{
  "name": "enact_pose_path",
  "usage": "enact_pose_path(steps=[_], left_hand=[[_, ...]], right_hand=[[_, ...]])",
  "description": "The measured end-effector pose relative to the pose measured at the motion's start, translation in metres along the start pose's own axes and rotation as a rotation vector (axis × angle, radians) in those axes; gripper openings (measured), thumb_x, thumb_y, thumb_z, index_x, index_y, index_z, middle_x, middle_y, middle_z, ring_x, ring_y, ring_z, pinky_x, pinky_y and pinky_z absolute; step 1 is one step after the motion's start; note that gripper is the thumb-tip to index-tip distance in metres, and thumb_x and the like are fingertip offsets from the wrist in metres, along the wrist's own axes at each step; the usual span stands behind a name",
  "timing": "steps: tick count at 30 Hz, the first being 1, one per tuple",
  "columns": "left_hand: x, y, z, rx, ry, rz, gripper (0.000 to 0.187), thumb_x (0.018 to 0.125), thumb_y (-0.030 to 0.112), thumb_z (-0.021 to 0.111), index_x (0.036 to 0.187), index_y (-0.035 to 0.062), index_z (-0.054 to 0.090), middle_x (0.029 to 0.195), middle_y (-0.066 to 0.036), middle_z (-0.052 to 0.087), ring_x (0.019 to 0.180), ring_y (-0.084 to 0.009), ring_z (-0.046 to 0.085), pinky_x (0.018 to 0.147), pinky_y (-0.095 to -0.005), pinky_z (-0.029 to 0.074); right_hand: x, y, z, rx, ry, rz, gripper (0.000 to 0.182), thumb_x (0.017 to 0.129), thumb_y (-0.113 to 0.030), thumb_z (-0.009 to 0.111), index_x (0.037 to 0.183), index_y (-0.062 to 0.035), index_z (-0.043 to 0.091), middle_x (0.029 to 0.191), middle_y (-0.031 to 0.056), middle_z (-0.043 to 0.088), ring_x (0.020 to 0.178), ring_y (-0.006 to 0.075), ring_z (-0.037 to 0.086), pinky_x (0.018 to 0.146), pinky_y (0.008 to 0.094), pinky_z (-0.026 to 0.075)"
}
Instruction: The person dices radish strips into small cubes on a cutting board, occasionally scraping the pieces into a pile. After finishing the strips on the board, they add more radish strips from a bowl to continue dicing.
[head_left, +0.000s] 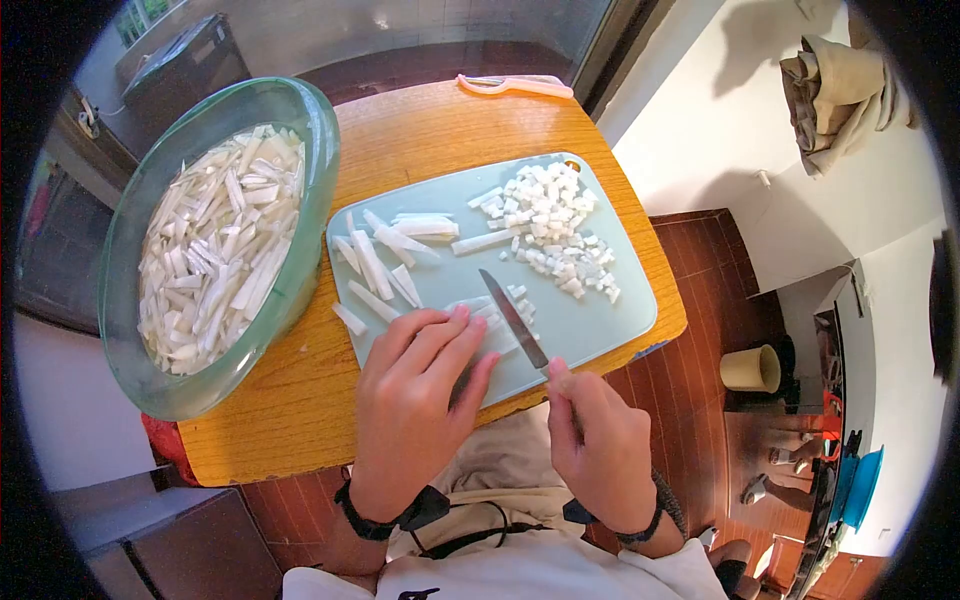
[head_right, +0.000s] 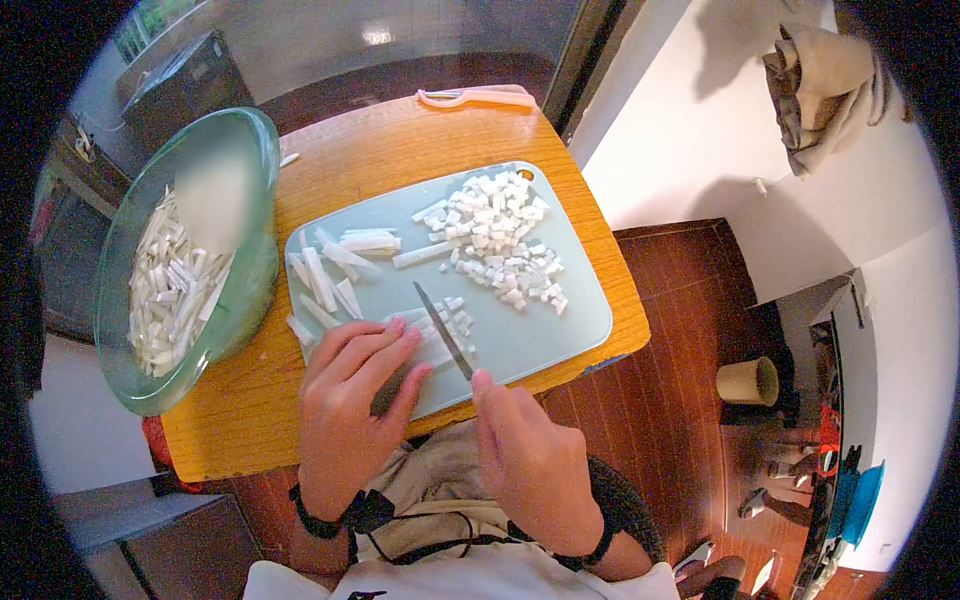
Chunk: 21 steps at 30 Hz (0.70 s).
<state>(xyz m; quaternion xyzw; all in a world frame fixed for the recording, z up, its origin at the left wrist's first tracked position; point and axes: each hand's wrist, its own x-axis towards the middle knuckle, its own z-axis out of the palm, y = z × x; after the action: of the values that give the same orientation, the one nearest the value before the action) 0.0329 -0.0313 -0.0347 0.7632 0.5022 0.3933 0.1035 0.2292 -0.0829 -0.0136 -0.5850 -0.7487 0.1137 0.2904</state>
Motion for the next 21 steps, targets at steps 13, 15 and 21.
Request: enact_pose_path(steps=[13, 15, 21], left_hand=[[0.001, -0.004, 0.001, -0.006, -0.015, 0.031, 0.033, 0.087, 0.008, 0.087, 0.117, -0.0018, 0.081, 0.112, -0.013, 0.077, 0.114, -0.0318, 0.072, 0.095, -0.0443, 0.058], [0.0, -0.004, 0.002, -0.018, -0.011, 0.028, 0.032, 0.087, 0.008, 0.087, 0.117, -0.0018, 0.081, 0.112, -0.013, 0.078, 0.114, -0.0319, 0.072, 0.096, -0.0443, 0.058], [0.001, -0.003, -0.001, -0.005, -0.008, 0.037, 0.031, 0.087, 0.008, 0.087, 0.116, -0.002, 0.081, 0.112, -0.014, 0.078, 0.114, -0.0324, 0.072, 0.096, -0.0443, 0.058]], right_hand=[[-0.006, -0.003, 0.005, -0.108, -0.096, -0.05, 0.036, 0.095, -0.001, 0.076, 0.129, -0.0009, 0.067, 0.09, 0.0127, 0.067, 0.066, 0.0314, 0.07, 0.054, 0.0405, 0.055], [-0.006, 0.003, 0.009, -0.129, -0.128, -0.09, 0.055, 0.092, -0.004, 0.075, 0.146, 0.0009, 0.064, 0.095, 0.0113, 0.067, 0.069, 0.0303, 0.072, 0.056, 0.0404, 0.059], [0.015, -0.009, 0.023, -0.022, 0.038, -0.026, 0.015, 0.099, 0.002, 0.077, 0.111, -0.0016, 0.068, 0.088, 0.0169, 0.07, 0.068, 0.0367, 0.071, 0.055, 0.0412, 0.055]])
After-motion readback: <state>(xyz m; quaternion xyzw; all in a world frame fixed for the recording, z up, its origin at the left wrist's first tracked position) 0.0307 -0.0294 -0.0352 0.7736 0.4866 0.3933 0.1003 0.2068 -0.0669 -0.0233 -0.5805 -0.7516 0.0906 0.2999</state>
